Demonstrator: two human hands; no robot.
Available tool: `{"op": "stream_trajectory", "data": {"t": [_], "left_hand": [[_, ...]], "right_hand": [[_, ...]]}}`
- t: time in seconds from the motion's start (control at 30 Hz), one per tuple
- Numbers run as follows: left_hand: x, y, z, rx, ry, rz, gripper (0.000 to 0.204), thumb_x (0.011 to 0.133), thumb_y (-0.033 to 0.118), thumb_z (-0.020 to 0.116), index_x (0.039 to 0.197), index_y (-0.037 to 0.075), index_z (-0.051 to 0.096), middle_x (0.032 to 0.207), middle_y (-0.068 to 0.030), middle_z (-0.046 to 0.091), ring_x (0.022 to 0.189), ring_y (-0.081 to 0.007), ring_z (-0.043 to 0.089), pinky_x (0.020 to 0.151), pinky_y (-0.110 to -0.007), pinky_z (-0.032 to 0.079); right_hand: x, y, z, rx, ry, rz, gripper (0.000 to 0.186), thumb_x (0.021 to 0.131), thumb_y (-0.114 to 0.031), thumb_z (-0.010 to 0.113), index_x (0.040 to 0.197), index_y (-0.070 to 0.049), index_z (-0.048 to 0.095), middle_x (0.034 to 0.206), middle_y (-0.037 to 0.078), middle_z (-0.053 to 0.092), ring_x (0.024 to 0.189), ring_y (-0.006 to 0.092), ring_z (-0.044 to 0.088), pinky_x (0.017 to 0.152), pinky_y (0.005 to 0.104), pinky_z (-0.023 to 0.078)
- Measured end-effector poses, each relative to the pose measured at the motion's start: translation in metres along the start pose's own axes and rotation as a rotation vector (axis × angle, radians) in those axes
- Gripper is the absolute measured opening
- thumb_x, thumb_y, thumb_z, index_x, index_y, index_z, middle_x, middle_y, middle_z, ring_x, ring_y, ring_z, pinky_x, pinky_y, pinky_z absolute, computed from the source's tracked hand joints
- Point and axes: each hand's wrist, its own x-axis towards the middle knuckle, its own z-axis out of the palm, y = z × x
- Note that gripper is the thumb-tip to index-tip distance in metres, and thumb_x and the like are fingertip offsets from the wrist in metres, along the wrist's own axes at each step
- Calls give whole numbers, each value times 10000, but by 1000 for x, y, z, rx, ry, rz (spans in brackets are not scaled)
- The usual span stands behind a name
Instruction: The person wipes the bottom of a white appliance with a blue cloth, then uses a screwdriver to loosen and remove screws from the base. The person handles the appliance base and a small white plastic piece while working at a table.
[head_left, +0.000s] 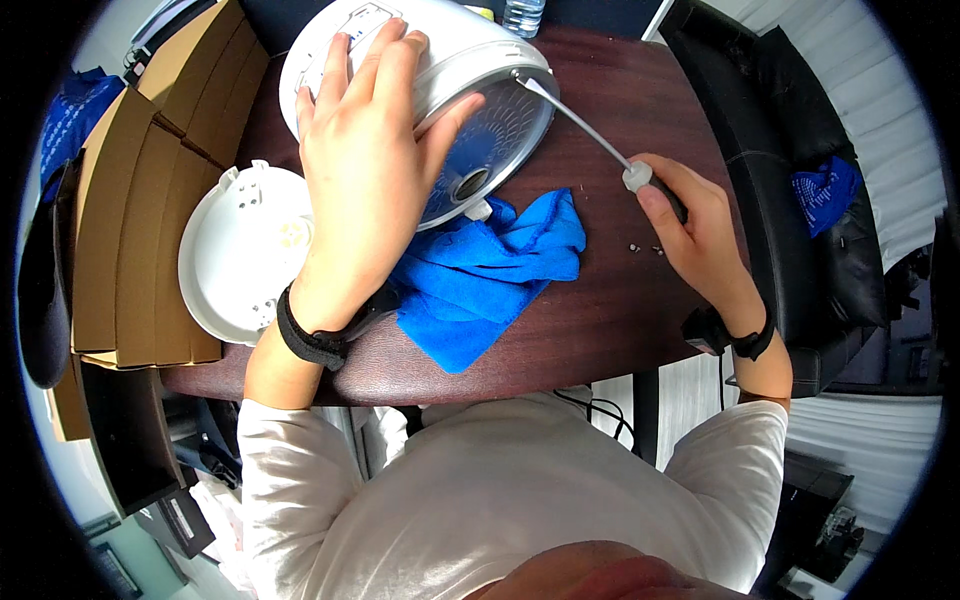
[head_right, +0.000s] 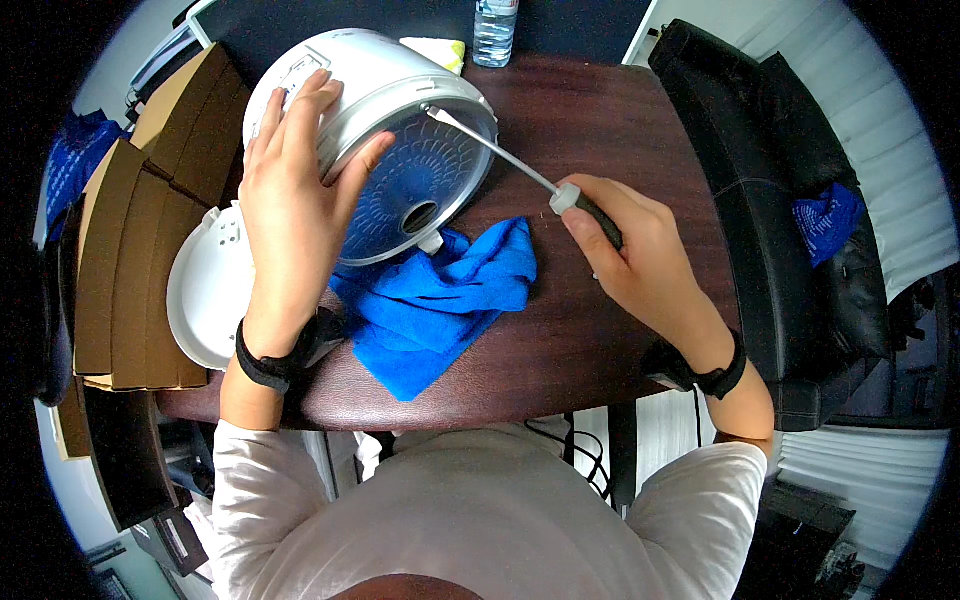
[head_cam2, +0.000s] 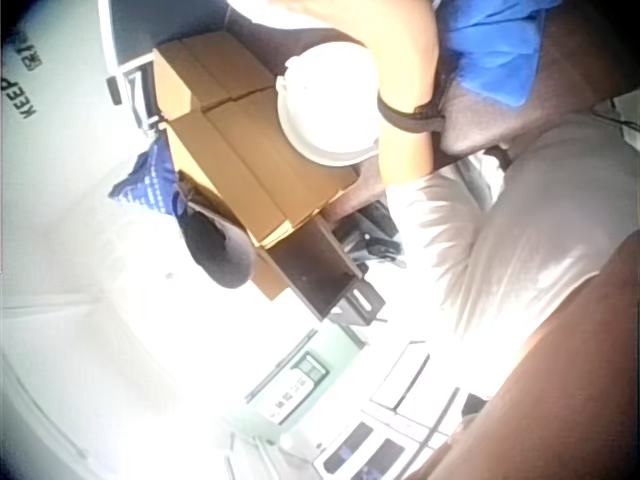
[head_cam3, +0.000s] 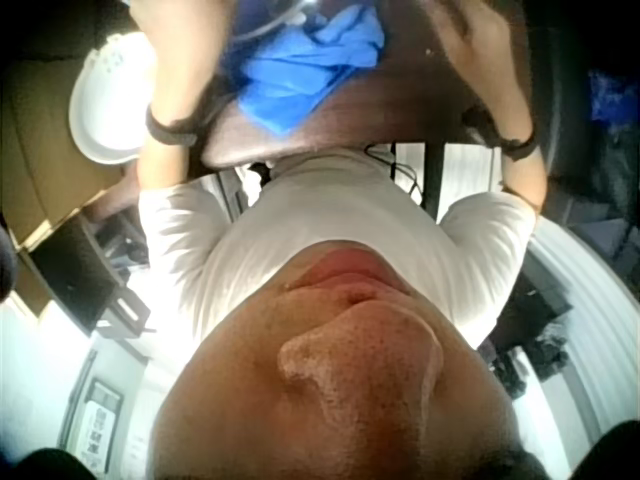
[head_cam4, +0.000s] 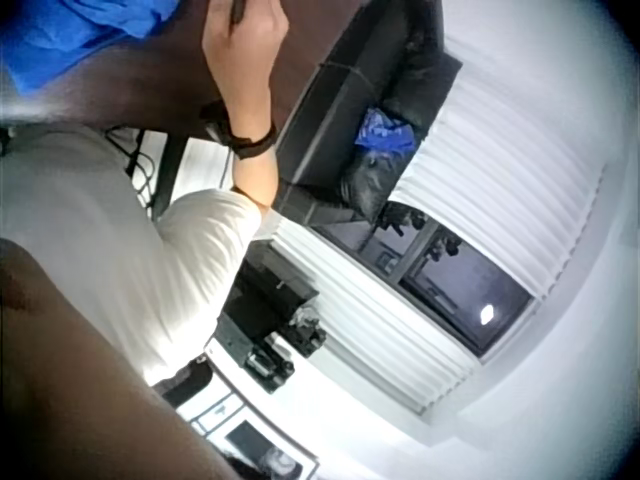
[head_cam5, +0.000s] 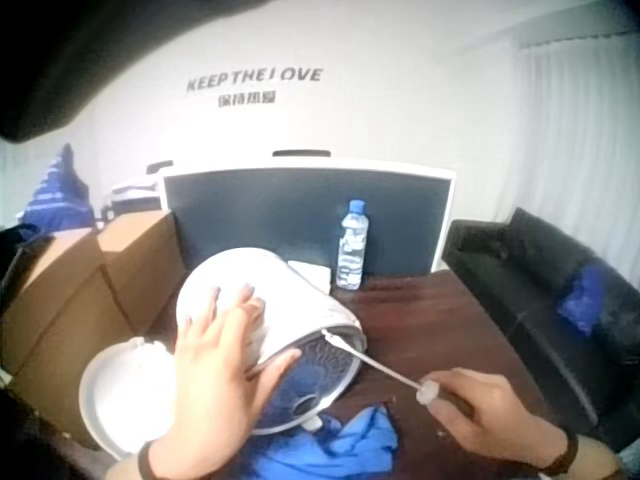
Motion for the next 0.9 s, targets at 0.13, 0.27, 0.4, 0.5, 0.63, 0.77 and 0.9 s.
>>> {"op": "stream_trajectory", "data": {"t": [0.13, 0.27, 0.4, 0.5, 0.63, 0.77, 0.9], "left_hand": [[1, -1, -1, -2, -3, 5, 495, 769, 343, 754, 1129, 49, 585, 1227, -142, 608, 1205, -422, 506, 978, -473, 431], [4, 4, -4, -10, -6, 26, 494, 768, 338, 756, 1129, 47, 584, 1220, -144, 611, 1199, -422, 510, 974, -470, 434], [4, 5, -4, 1, -9, 22, 492, 767, 335, 757, 1128, 47, 584, 1222, -146, 608, 1197, -422, 512, 972, -468, 435], [4, 5, -4, 2, -11, 26, 492, 767, 333, 757, 1128, 48, 583, 1225, -146, 607, 1195, -422, 512, 971, -466, 437], [3, 4, -3, -9, -6, 26, 491, 767, 331, 758, 1127, 48, 583, 1225, -147, 607, 1195, -423, 511, 971, -462, 437], [4, 4, -3, -5, 0, 36, 498, 764, 339, 759, 1128, 48, 581, 1220, -146, 610, 1195, -423, 513, 973, -464, 436], [3, 3, -2, 1, -1, 39, 506, 761, 348, 759, 1128, 49, 580, 1217, -146, 612, 1191, -422, 517, 971, -462, 438]], "right_hand": [[1, 0, 2, 89, -47, 75, 231, 926, -132, 572, 1074, 41, 609, 918, 160, 657, 782, 244, 641, 709, 301, 488], [-2, 2, 2, 207, -86, 152, 239, 940, -150, 556, 1085, 33, 610, 835, 105, 635, 703, 158, 599, 636, 263, 459], [-2, 5, 4, 354, -101, 247, 248, 961, -165, 527, 1105, 20, 605, 742, 18, 563, 598, 60, 488, 531, 211, 384], [-1, 2, 5, 420, -114, 286, 259, 974, -175, 507, 1118, 19, 599, 722, -13, 538, 553, 26, 446, 483, 188, 347], [-3, -2, 5, 518, -158, 352, 271, 984, -186, 494, 1135, 17, 590, 728, -22, 525, 519, 5, 429, 447, 168, 324], [-4, -1, 7, 564, -187, 358, 276, 989, -190, 485, 1146, 17, 576, 745, -14, 522, 509, 7, 428, 435, 164, 320], [-5, -2, 5, 606, -209, 375, 281, 995, -196, 471, 1150, 17, 568, 749, -8, 522, 499, 12, 423, 429, 166, 320]]}}
